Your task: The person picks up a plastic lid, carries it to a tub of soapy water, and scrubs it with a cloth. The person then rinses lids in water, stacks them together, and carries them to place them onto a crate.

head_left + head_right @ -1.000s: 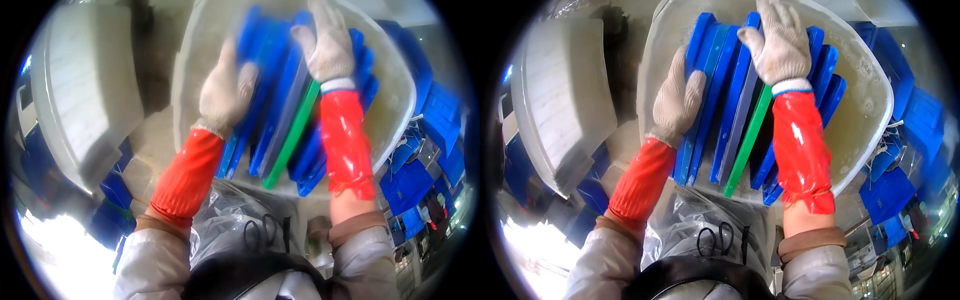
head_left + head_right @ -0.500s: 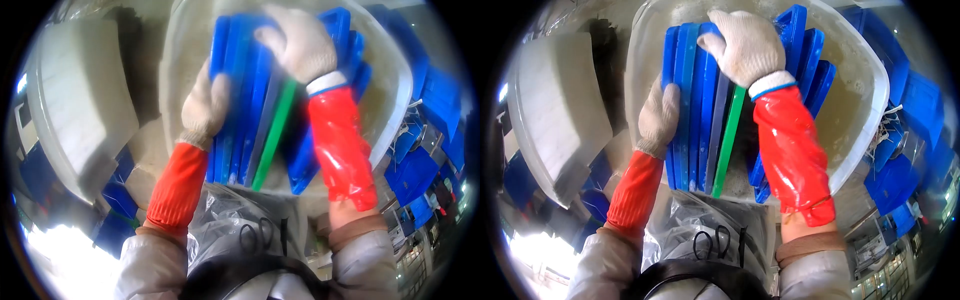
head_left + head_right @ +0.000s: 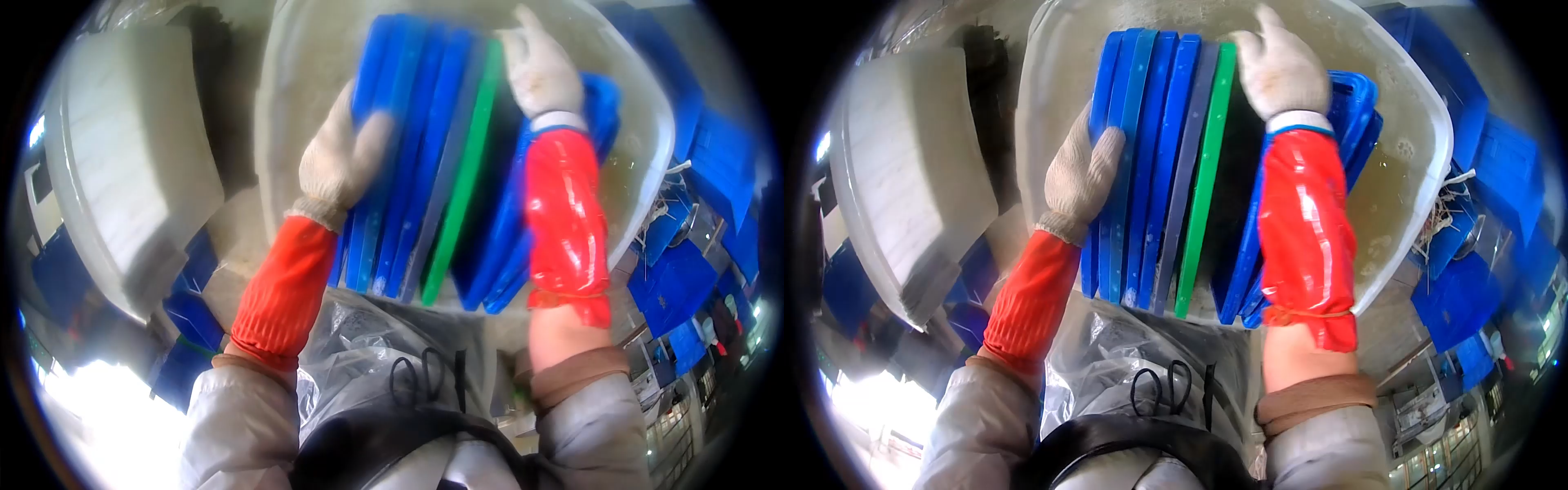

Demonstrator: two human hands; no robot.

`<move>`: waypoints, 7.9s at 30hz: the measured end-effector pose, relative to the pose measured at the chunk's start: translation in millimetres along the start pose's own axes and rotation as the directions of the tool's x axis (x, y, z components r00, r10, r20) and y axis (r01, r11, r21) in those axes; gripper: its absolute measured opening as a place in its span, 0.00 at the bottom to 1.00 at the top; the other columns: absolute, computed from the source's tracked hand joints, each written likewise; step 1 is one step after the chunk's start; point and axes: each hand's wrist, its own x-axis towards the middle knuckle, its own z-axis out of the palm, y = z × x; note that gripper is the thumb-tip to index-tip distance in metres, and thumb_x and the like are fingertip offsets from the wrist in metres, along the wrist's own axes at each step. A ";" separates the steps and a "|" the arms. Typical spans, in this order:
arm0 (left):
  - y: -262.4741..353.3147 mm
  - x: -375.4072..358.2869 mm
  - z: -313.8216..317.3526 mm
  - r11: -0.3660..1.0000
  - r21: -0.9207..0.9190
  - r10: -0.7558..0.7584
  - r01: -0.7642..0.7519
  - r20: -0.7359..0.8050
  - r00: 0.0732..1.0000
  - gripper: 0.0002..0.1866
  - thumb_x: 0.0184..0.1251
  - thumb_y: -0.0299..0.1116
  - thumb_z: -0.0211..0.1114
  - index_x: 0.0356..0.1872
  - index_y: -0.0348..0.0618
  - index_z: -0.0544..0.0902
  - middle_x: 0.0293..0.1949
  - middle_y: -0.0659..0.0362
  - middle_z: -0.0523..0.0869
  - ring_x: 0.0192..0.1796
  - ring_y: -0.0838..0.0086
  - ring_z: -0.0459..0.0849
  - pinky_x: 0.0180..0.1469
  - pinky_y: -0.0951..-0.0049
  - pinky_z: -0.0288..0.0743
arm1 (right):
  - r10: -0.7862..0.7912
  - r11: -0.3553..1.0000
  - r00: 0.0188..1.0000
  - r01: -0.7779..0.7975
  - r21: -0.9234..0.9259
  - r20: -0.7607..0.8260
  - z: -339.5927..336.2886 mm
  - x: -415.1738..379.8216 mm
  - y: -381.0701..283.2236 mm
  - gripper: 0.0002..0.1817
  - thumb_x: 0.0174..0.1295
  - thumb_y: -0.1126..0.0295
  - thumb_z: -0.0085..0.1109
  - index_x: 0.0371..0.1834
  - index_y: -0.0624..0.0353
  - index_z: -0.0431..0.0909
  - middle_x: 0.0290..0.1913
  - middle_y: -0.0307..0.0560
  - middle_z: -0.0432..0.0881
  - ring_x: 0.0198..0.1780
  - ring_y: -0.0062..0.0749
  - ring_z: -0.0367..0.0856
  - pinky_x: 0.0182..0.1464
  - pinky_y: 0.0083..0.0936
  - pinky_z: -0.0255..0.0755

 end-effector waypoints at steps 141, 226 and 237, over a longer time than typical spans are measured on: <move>258.8 -168.2 7.8 0.810 -0.282 -0.131 -0.515 -0.942 0.309 0.55 0.55 0.42 0.69 0.73 0.11 0.50 0.41 0.34 0.85 0.40 0.50 0.89 0.49 0.62 0.84 | -0.907 0.418 0.228 0.388 0.822 0.353 -280.0 81.9 -177.5 0.34 0.77 0.51 0.52 0.73 0.71 0.67 0.61 0.54 0.80 0.58 0.34 0.80 0.63 0.28 0.71; -63.8 68.8 -134.8 0.431 -0.832 -0.587 0.350 -0.553 -0.591 0.25 0.55 0.37 0.67 0.55 0.45 0.74 0.41 0.50 0.83 0.46 0.47 0.78 0.49 0.52 0.73 | -0.680 -0.020 -0.627 0.533 0.846 0.379 374.1 192.5 -509.0 0.35 0.59 0.62 0.64 0.72 0.60 0.70 0.55 0.64 0.83 0.58 0.56 0.82 0.63 0.39 0.73; -120.4 10.4 -89.2 0.337 -0.668 -0.813 -0.664 0.149 -0.563 0.31 0.67 0.46 0.68 0.66 0.37 0.76 0.55 0.44 0.86 0.56 0.56 0.86 0.60 0.59 0.77 | -0.628 0.000 -0.353 0.892 0.453 0.694 474.1 269.9 -499.9 0.38 0.71 0.42 0.54 0.76 0.56 0.67 0.71 0.59 0.75 0.71 0.52 0.73 0.72 0.39 0.65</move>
